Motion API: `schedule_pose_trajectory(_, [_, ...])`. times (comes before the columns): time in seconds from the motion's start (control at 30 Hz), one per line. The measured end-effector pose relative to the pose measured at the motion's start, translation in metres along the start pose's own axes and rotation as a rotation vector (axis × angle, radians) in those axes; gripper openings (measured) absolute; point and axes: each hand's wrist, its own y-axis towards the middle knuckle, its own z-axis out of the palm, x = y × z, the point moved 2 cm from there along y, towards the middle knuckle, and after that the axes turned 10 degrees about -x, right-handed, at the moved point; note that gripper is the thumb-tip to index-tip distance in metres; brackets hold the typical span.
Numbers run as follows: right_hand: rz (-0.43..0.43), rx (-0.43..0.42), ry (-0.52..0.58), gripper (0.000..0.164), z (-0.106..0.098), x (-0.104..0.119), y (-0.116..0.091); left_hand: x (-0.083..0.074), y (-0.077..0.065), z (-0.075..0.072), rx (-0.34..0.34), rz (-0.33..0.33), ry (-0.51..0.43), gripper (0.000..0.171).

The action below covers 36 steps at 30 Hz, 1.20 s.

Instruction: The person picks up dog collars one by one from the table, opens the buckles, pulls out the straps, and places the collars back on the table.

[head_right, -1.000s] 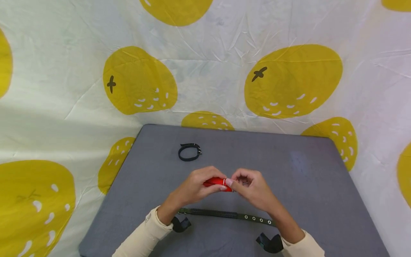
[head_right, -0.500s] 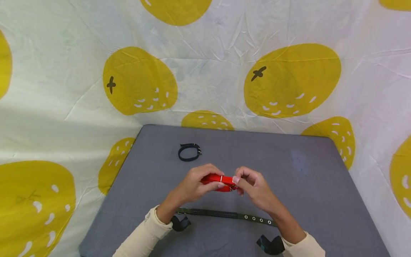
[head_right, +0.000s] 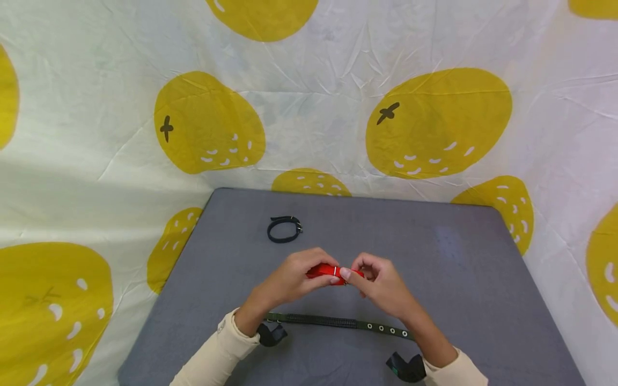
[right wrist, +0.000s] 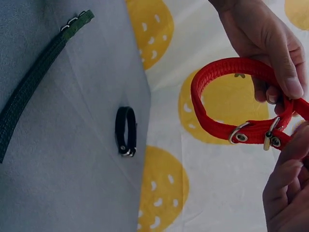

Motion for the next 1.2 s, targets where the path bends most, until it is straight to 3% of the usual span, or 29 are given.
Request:
schedule_pose_trajectory(0.27, [0.026, 0.005, 0.038, 0.018, -0.0018, 0.0004, 0.0026, -0.0007, 0.0025, -0.0006, 0.001, -0.053, -0.044, 0.021])
schedule_pose_trajectory(0.57, [-0.057, 0.054, 0.255, 0.02, -0.0006, 0.0027, 0.003, -0.0018, 0.0019, -0.0013, -0.025, -0.085, -0.1, 0.019])
schedule_pose_trajectory(0.9, [0.031, 0.043, 0.113, 0.014, 0.0021, -0.002, 0.0019, -0.0039, 0.0013, -0.0012, 0.018, -0.053, -0.069, 0.019])
schedule_pose_trajectory(1.2, [0.021, -0.03, 0.06, 0.016, 0.0031, -0.0035, 0.0005, -0.0019, 0.0018, 0.0022, 0.016, -0.059, -0.077, 0.018])
